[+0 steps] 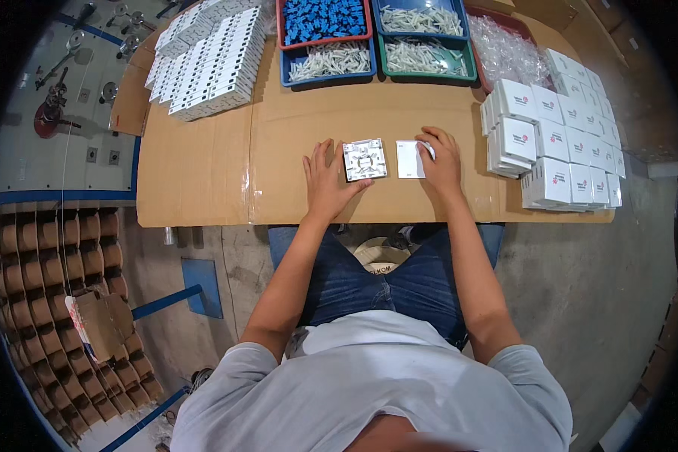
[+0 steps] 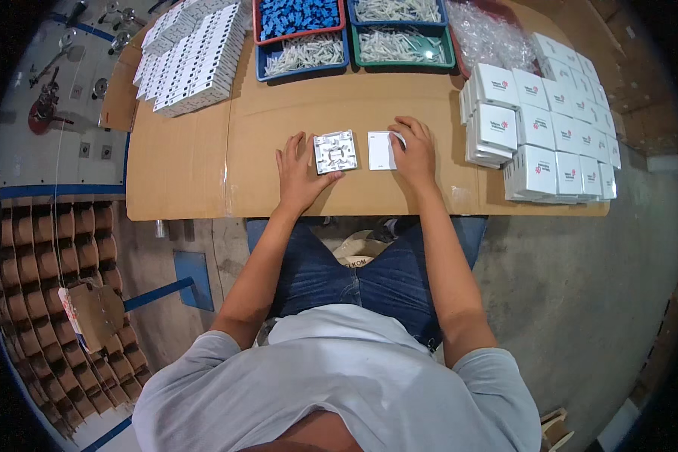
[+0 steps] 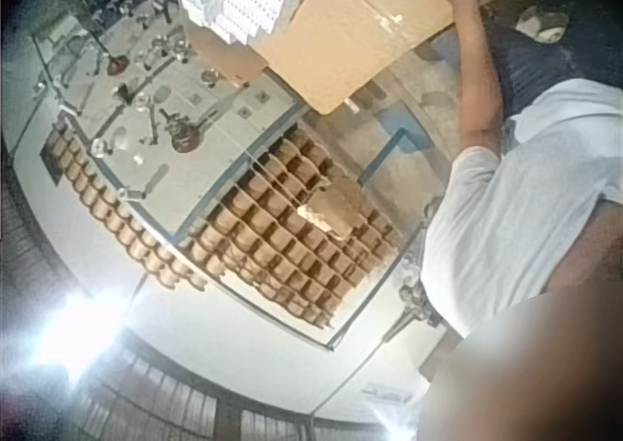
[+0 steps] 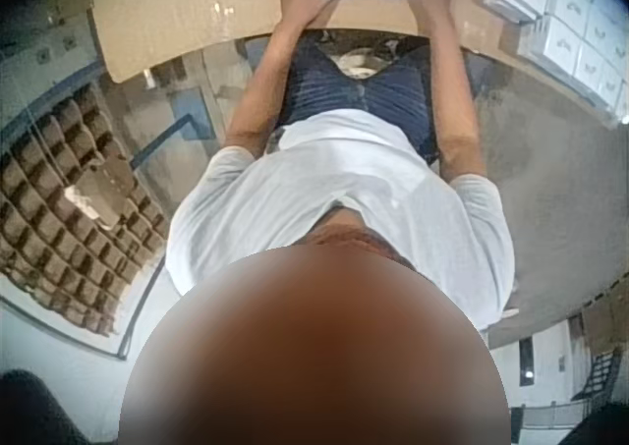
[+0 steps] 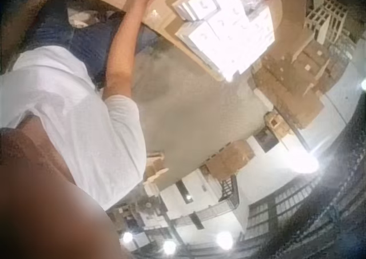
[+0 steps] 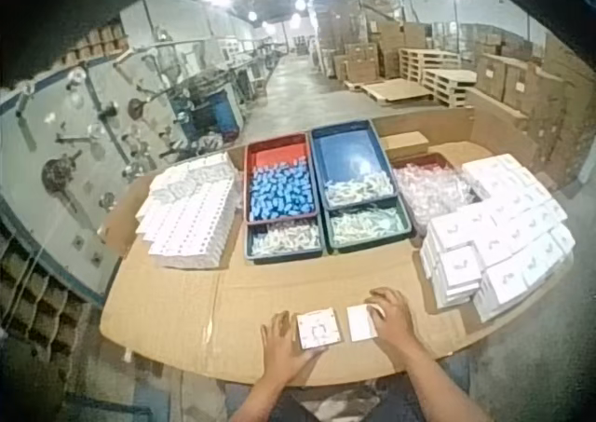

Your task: The recorder is assembling and packaging small electrical or industrial components into white boxes at a workstation.

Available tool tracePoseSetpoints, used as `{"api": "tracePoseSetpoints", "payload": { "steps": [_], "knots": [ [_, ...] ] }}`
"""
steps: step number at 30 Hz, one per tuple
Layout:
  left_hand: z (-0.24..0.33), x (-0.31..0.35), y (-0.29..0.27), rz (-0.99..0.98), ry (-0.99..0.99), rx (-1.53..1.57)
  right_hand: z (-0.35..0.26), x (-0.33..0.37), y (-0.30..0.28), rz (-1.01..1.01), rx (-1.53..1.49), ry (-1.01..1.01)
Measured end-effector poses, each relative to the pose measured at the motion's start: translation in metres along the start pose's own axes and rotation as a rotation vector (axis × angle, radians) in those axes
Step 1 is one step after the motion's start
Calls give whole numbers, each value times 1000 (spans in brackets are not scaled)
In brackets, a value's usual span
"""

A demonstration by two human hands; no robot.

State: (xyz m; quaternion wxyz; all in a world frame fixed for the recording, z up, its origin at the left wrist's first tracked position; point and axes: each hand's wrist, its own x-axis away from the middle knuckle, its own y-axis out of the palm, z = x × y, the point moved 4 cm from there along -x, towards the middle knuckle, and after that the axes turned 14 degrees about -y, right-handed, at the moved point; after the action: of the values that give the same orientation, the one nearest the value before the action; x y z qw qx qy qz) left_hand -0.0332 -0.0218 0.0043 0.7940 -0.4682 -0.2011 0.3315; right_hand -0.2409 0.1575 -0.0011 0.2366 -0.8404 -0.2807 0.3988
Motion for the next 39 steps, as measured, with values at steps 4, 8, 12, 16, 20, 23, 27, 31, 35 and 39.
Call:
{"api": "tracePoseSetpoints", "payload": {
  "steps": [4,8,12,16,20,23,27,31,35,39],
  "knots": [
    [6,-3,-3,61,43,-77,0,-6,0,14,25,-16],
    [19,-9,2,69,63,-93,12,-5,-6,47,49,13],
    [13,-3,-4,55,40,-134,3,-2,6,52,-48,79],
    [27,0,-9,54,16,-128,-3,-5,-3,44,-38,65],
    [35,-5,-10,90,8,-162,-2,-9,-11,56,-81,91],
    [30,-5,-4,50,-25,-169,0,-9,-18,123,-144,105],
    [30,-5,-3,49,-23,-134,-21,-28,-54,16,-377,264],
    [32,-5,-10,15,-47,-109,-21,-114,-140,-245,-373,184],
    [28,-6,-10,38,-38,-104,80,-225,-174,-373,32,108],
    [32,-8,-10,32,-26,-81,234,-266,-133,-849,427,230]
  ]
}}
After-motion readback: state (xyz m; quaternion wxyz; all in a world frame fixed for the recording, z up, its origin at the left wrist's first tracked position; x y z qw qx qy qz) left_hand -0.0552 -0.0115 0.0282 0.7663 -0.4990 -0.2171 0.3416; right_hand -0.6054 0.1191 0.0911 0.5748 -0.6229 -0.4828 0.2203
